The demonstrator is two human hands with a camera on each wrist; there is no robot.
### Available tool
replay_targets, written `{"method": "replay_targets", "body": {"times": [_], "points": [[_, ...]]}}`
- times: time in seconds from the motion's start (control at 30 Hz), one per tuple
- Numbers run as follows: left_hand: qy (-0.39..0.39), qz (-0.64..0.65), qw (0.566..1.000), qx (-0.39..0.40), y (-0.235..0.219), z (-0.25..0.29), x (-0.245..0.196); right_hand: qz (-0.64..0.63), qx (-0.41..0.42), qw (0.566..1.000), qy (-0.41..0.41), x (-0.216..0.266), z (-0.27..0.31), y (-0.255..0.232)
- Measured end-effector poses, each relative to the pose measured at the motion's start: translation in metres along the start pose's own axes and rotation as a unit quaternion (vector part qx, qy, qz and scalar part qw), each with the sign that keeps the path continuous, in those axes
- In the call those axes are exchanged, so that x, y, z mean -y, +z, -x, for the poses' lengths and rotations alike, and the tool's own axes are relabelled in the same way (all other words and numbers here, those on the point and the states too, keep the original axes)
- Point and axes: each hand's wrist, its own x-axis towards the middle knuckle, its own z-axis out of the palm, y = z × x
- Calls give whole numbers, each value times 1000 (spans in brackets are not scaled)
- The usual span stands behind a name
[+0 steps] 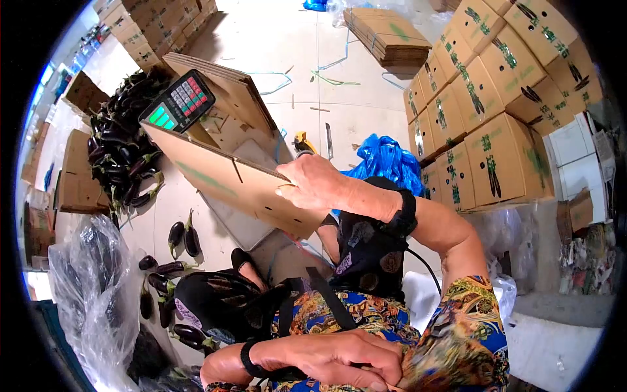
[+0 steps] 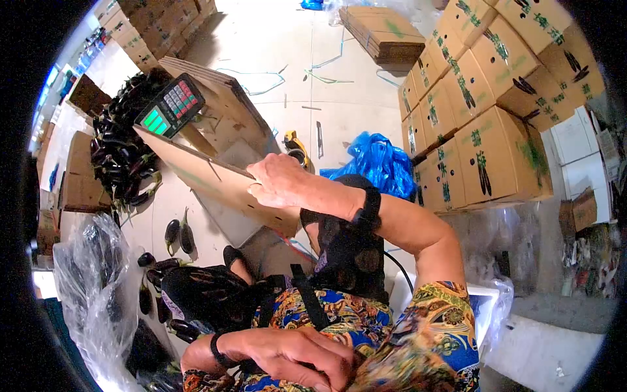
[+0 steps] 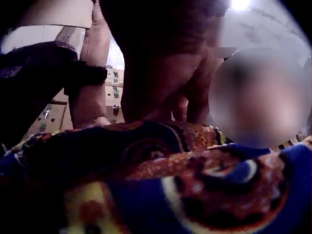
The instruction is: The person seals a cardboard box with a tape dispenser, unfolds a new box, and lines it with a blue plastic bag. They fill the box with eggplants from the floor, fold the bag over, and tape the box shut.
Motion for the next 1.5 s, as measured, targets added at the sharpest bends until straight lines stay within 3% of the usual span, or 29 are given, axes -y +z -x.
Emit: {"method": "replay_targets", "body": {"times": [0.03, 0.1, 0.13, 0.23, 0.33, 0.4, 0.47, 0.53, 0.57, 0.6, 0.67, 0.7, 0.83, 0.93, 1.17, 1.27, 1.3, 1.33, 1.37, 1.4, 1.47, 1.5], "points": [[80, -28, 996, -3, 2, -8, 6, -1, -2, 1000, -3, -3, 0, 0], [113, -71, 989, -64, 17, -17, 18, -2, -19, 1000, -21, -6, -1, -1], [112, -22, 992, -47, 15, -17, 21, -3, -7, 1000, -15, -5, -1, -2], [-40, 12, 998, 45, -1, -9, 6, -11, 18, 1000, 5, -6, 2, -4], [58, 42, 995, 62, -5, -2, -2, -9, 13, 1000, 4, -6, 2, -5], [76, -17, 994, 71, -6, 5, -10, -9, 16, 1000, 9, -7, 2, -7], [35, -58, 996, 53, -8, 8, -12, 0, 17, 1000, 7, -6, -2, -6], [83, -135, 981, -115, 1, -8, -7, 4, 23, 1000, 7, -6, -7, -6], [147, -211, 950, -179, 9, -22, 10, 5, 27, 1000, 6, -5, -9, -5], [100, -211, 958, -169, 16, -28, 1, 3, 29, 1000, 1, -4, -11, -4], [155, -191, 954, -172, 29, -38, 11, 0, 34, 999, -6, -2, -11, -3], [168, -201, 955, -142, 29, -37, 15, 8, 29, 1000, -5, 0, -10, -2], [79, -95, 992, -26, 16, -9, 20, -9, 31, 999, -25, 2, -6, -6], [124, -53, 988, 70, -1, 3, 11, 3, 37, 999, -26, 7, -8, -6], [38, -70, 995, 67, -11, 27, -20, 3, 33, 999, -44, 8, -9, 0], [63, -87, 991, -76, -9, 28, -5, 9, 14, 999, -45, 8, -16, 3], [43, -64, 977, -197, -8, 32, -4, 4, 20, 999, -31, 11, -18, 2], [-25, 5, 957, -290, -12, 40, -13, -7, 28, 999, -39, 10, -20, 3], [-5, -42, 929, -367, -16, 45, -17, -10, 33, 998, -45, 11, -20, 3], [15, -90, 893, -440, -19, 49, -20, -13, 37, 998, -52, 12, -18, 3], [-24, -164, 773, -612, -25, 62, -35, -71, 65, 995, -6, 28, -14, -3], [43, -204, 715, -668, -40, 74, -36, -98, 81, 990, -52, 30, -14, -5]]}}
